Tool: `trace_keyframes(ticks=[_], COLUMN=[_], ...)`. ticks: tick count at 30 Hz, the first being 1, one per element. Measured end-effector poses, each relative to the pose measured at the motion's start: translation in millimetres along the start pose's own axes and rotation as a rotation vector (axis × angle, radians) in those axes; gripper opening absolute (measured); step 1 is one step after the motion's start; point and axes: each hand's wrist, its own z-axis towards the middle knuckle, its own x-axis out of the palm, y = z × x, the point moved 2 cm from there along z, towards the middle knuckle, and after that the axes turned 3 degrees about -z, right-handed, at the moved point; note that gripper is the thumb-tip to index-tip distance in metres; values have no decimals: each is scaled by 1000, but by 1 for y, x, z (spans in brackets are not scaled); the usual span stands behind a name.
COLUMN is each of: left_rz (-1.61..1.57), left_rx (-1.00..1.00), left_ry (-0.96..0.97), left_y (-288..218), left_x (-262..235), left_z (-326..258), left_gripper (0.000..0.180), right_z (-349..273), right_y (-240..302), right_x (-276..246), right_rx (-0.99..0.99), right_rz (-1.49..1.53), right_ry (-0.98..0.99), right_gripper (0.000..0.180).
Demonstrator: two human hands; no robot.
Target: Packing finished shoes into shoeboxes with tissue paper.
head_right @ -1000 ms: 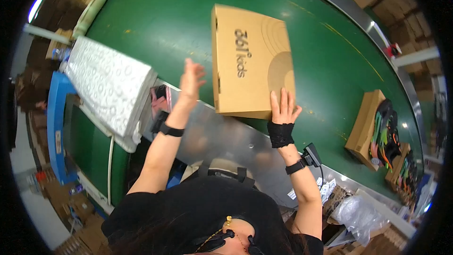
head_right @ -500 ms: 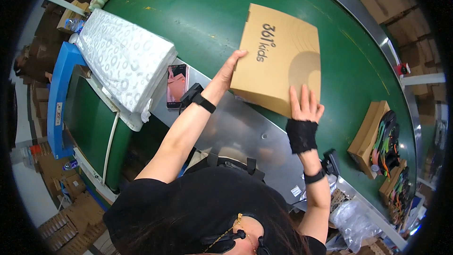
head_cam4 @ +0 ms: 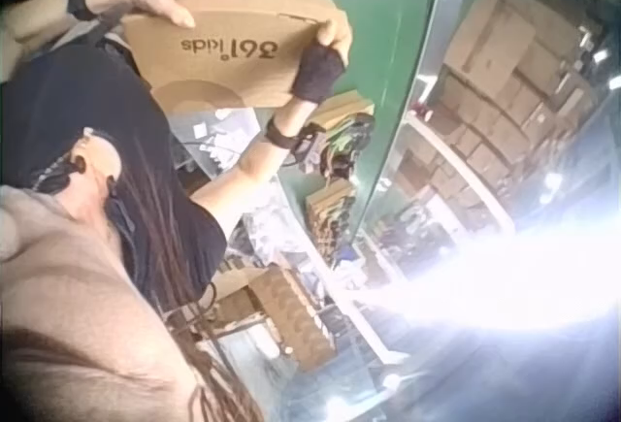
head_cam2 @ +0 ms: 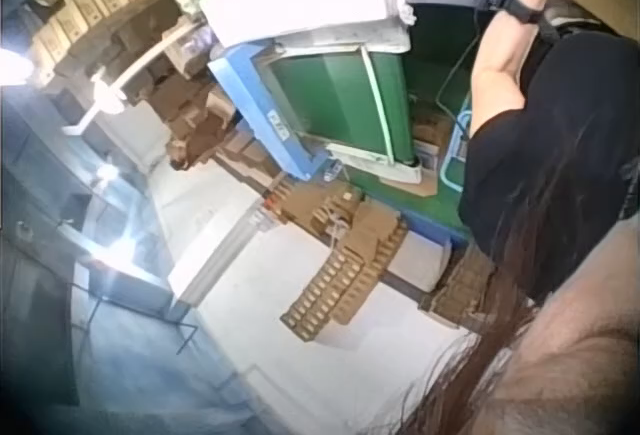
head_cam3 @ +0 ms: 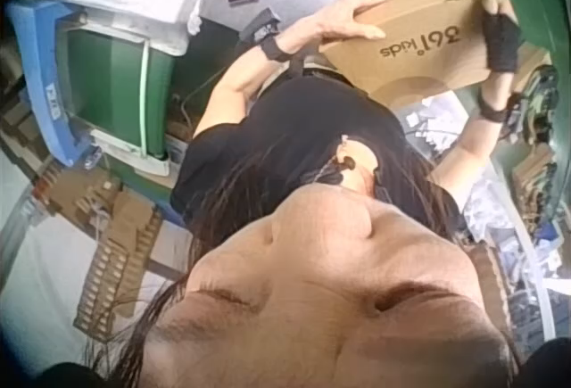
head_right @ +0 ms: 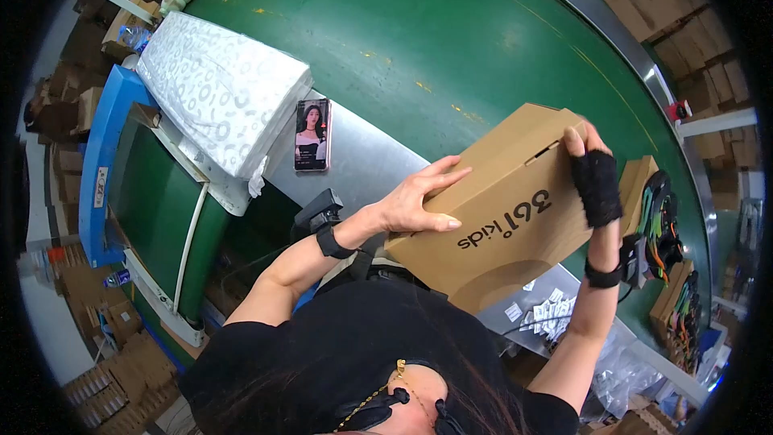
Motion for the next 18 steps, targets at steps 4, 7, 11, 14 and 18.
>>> trace_keyframes(ticks=[4,7,11,14,18], left_rz=[60,97,-49,-335,-325], left_rx=[-35,-150,-77,-102,-122], left_ry=[47,-73,-293,-519,-830], left_y=[-10,-11,-8,-24,-14], left_x=[3,4,-11,-35,-110], left_z=[-22,-39,-60,-94,-174], left_gripper=[87,92,98,93,70], right_z=[0,-5,-6,-23,-45], right_y=[12,47,80,102,48], right_x=[-4,6,31,40,84], right_rx=[-91,-87,-301,-539,-470], right_rz=[34,64,-2,-165,-129], right_ry=[80,35,13,-218,-229], right_gripper=[37,32,34,39,41])
